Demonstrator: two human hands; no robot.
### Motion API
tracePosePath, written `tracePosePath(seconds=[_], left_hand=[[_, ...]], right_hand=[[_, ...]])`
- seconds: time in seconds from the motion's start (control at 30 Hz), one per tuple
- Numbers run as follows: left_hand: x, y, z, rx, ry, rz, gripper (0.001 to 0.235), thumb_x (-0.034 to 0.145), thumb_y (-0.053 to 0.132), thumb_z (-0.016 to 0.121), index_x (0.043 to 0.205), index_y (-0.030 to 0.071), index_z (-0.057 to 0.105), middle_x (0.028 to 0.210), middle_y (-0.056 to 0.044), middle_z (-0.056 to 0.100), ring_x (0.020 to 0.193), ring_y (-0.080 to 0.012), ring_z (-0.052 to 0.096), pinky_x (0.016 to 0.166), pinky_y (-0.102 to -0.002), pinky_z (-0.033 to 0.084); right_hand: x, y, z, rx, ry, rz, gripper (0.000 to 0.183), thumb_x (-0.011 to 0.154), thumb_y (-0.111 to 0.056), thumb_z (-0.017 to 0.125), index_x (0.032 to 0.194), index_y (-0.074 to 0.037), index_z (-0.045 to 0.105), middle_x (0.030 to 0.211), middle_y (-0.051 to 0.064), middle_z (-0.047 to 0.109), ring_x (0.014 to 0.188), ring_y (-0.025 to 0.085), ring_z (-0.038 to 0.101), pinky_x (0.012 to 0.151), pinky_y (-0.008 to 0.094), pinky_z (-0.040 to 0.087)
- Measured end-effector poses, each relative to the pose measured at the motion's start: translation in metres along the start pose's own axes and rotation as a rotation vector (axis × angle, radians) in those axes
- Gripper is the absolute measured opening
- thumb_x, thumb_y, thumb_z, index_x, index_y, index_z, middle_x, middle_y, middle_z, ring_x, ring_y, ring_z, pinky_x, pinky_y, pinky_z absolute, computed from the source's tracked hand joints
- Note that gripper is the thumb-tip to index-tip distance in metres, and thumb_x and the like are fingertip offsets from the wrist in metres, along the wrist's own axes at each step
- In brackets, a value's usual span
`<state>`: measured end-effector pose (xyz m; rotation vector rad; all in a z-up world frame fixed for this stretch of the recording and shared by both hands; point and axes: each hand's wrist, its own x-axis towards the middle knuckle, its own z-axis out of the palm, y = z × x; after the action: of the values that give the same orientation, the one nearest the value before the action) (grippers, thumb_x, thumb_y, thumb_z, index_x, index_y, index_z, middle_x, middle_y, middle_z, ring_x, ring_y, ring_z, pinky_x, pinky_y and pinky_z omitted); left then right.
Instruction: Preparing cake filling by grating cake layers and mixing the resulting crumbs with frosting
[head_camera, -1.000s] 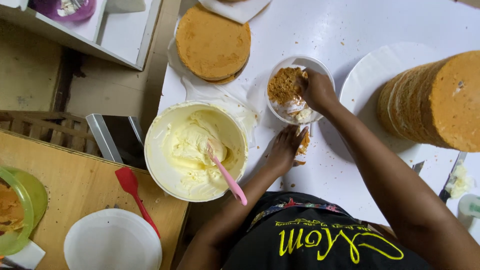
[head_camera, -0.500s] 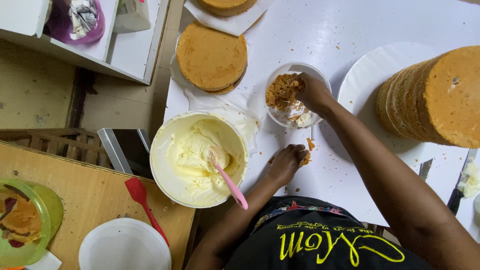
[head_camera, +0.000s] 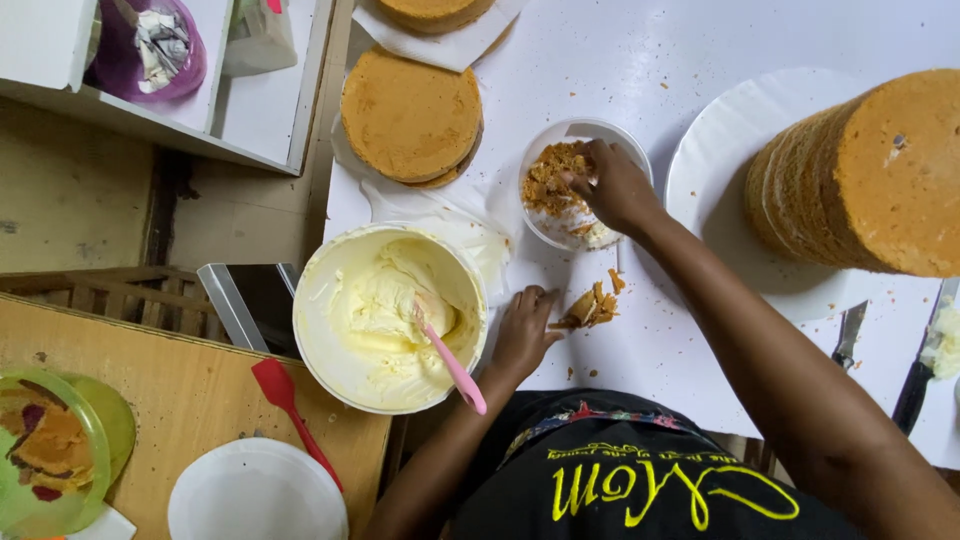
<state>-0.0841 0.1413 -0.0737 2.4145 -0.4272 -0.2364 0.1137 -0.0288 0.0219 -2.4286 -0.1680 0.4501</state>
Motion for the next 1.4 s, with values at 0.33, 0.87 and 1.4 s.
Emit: tracePosePath(seconds=[0.33,0.87,1.4], left_hand=[[0.01,0.016,0.025,0.017,-0.169,-0.046,0.077,0.08,0.011,0.083,0.145,-0.001,0.042,0.119,-0.016,0.045,0.104,-0.0326,0.058,0.082,-0.041,0.058],[0.012,0.018,0.025,0.053,-0.178,-0.015,0.077,0.077,0.003,0.083,0.144,-0.003,0.045,0.114,-0.016,0.048,0.099,-0.03,0.057,0.083,-0.037,0.054],[0.032,0.035,0.052,-0.361,0.036,-0.191,0.04,0.081,0.0,0.074,0.112,0.013,0.052,0.103,-0.009,0.052,0.093,-0.0363,0.064,0.075,-0.042,0.056]], right_hand=[[0.001,0.036,0.023,-0.023,0.176,-0.156,0.007,0.09,-0.007,0.077,0.094,-0.008,0.071,0.093,0.017,0.07,0.091,0.046,0.07,0.073,0.053,0.057],[-0.171,0.101,0.086,-0.057,0.087,0.108,0.048,0.084,-0.018,0.08,0.129,-0.011,0.065,0.118,0.016,0.065,0.106,0.039,0.069,0.093,0.049,0.056],[-0.167,0.094,0.094,0.543,0.068,0.317,0.049,0.078,0.014,0.076,0.124,0.0,0.067,0.108,0.024,0.069,0.104,0.039,0.072,0.086,0.043,0.064]])
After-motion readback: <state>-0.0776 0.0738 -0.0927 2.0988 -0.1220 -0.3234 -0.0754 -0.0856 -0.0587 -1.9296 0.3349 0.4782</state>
